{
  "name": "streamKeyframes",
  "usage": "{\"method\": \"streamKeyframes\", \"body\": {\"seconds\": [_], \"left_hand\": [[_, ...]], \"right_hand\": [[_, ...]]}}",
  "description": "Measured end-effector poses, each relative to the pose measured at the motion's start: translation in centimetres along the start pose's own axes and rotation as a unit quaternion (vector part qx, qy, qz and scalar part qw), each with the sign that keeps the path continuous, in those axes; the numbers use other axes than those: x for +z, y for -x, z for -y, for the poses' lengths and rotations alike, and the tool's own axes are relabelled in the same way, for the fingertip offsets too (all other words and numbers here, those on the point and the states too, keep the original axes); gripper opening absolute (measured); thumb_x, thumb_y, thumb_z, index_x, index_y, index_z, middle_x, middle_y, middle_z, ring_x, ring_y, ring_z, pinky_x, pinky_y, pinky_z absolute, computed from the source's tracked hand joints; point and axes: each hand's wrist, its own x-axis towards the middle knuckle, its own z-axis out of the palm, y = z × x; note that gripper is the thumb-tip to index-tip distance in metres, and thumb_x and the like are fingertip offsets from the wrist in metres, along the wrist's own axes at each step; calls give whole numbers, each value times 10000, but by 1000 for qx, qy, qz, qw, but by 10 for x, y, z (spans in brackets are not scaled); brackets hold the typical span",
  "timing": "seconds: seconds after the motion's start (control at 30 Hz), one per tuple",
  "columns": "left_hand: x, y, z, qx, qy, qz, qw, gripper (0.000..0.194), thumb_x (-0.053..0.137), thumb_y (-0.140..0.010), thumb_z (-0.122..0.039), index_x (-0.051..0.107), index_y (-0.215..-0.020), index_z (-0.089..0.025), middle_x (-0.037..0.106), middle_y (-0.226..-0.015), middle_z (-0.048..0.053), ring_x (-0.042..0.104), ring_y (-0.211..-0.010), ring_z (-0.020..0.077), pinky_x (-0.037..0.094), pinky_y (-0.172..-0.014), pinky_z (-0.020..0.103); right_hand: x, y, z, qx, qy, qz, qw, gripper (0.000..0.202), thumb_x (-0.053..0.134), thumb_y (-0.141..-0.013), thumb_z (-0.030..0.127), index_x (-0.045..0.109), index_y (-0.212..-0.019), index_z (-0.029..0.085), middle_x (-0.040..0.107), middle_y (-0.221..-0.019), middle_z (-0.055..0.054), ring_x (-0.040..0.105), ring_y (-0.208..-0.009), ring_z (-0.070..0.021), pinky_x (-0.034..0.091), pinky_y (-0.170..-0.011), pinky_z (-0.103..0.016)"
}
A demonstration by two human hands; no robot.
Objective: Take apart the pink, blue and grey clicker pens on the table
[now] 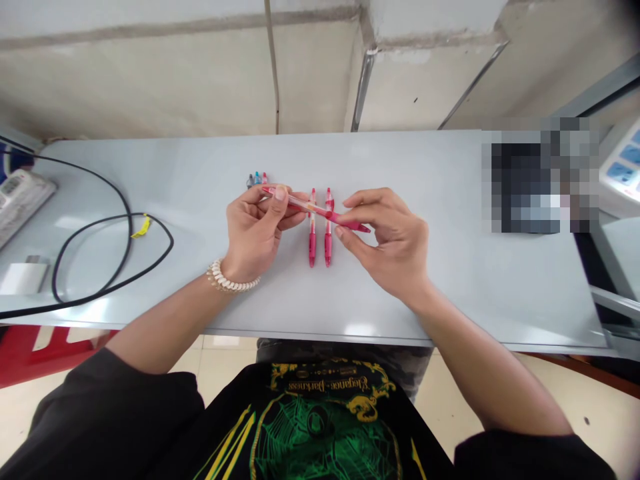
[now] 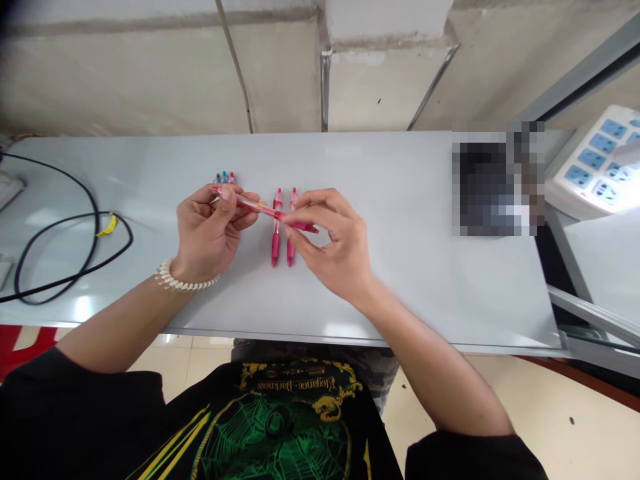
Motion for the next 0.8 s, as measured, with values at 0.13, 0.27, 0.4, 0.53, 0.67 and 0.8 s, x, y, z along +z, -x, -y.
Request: {"method": "streamKeyframes", "body": {"seconds": [0.13,0.27,0.4,0.53,0.67,0.8], "left_hand": [[0,0,0,7,16,3,1000,378,891,-845,-549,748,-925,-209,837,-921,53,826,-832,179,698,-741,254],[1,-1,-1,7,27,-2,1000,376,908,-831,-531,747,-900,-197,836,-910,49,822,-816,164,686,-720,223],[1,-2,0,8,13,-12,1000,367,890,-853,-531,746,-907,-198,835,-909,40,818,-812,152,678,-716,210],[0,-1,1,15,29,0,999,379,904,-834,-534,752,-904,-194,828,-885,36,806,-772,140,678,-706,206],[0,0,1,11,23,0,1000,346,888,-862,-512,752,-924,-200,826,-887,36,811,-790,147,683,-710,214],[0,-2,0,19,42,10,999,337,909,-840,-501,765,-900,-203,825,-876,25,809,-779,140,682,-704,206]], "right_hand": [[0,0,-1,35,-37,31,998,127,722,-998,333,802,-1041,244,761,-918,-29,720,-790,-152,633,-732,-326],[-2,-1,-2,-4,-41,22,999,129,817,-924,289,810,-1047,252,753,-1166,-56,738,-995,-179,650,-879,-356],[-2,-2,-5,33,-78,53,995,154,761,-978,322,809,-1098,238,766,-947,-31,720,-810,-145,645,-755,-321],[-1,-1,-7,8,-87,44,995,246,850,-897,307,805,-1136,268,733,-1189,-55,732,-1008,-177,653,-855,-337],[1,0,-7,32,-109,76,991,180,722,-1005,320,790,-1156,250,750,-924,-17,716,-773,-134,644,-712,-307],[1,1,-7,-13,-72,49,996,251,815,-911,271,793,-1161,263,682,-1283,-69,728,-1053,-184,670,-890,-354]]}}
